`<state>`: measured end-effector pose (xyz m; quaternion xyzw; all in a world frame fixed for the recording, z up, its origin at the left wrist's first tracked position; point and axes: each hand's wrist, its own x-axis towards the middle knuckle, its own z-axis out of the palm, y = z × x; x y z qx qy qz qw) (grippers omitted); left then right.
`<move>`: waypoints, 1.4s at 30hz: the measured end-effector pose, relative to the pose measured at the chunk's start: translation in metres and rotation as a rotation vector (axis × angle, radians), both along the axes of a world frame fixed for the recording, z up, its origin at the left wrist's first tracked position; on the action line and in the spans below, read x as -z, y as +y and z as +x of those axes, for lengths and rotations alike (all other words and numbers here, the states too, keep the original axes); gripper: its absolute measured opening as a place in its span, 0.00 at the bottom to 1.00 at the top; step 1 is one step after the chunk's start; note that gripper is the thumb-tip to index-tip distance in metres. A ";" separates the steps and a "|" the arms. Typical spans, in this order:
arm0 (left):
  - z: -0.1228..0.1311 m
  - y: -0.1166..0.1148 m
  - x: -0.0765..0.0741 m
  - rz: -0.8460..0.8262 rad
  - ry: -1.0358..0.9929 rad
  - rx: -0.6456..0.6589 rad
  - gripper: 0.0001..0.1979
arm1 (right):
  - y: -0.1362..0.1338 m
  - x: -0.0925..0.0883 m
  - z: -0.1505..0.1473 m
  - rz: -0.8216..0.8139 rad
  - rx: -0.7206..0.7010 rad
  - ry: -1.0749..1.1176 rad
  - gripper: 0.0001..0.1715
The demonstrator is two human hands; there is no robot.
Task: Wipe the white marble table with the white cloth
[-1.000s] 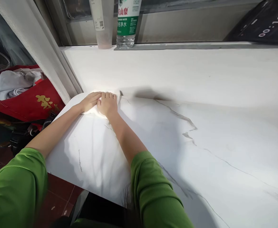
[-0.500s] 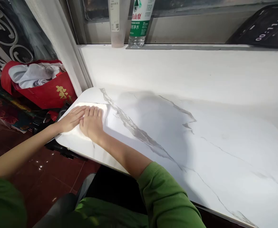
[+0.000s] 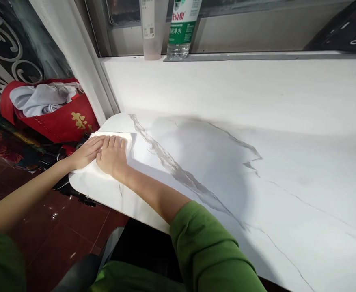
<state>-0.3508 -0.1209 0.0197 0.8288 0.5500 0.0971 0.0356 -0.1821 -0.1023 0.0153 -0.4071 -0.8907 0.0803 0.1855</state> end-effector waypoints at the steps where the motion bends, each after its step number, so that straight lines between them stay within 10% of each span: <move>1: -0.001 0.016 0.001 0.005 0.001 0.005 0.25 | 0.014 0.000 -0.001 0.001 0.014 0.001 0.34; 10: 0.015 0.171 0.007 0.031 -0.051 0.066 0.23 | 0.151 0.015 0.004 0.036 0.139 0.049 0.28; 17: 0.026 0.200 0.008 0.023 -0.062 0.079 0.24 | 0.182 0.026 0.009 0.089 0.197 0.064 0.28; 25: 0.044 0.147 0.011 0.026 0.016 0.036 0.25 | 0.129 0.018 0.036 0.084 0.149 0.039 0.31; 37: 0.133 -0.047 0.009 0.042 0.023 0.081 0.27 | -0.048 0.015 0.136 0.085 0.019 -0.004 0.36; 42: 0.154 -0.063 0.010 0.037 0.014 0.138 0.27 | -0.067 0.016 0.157 0.060 0.040 -0.013 0.37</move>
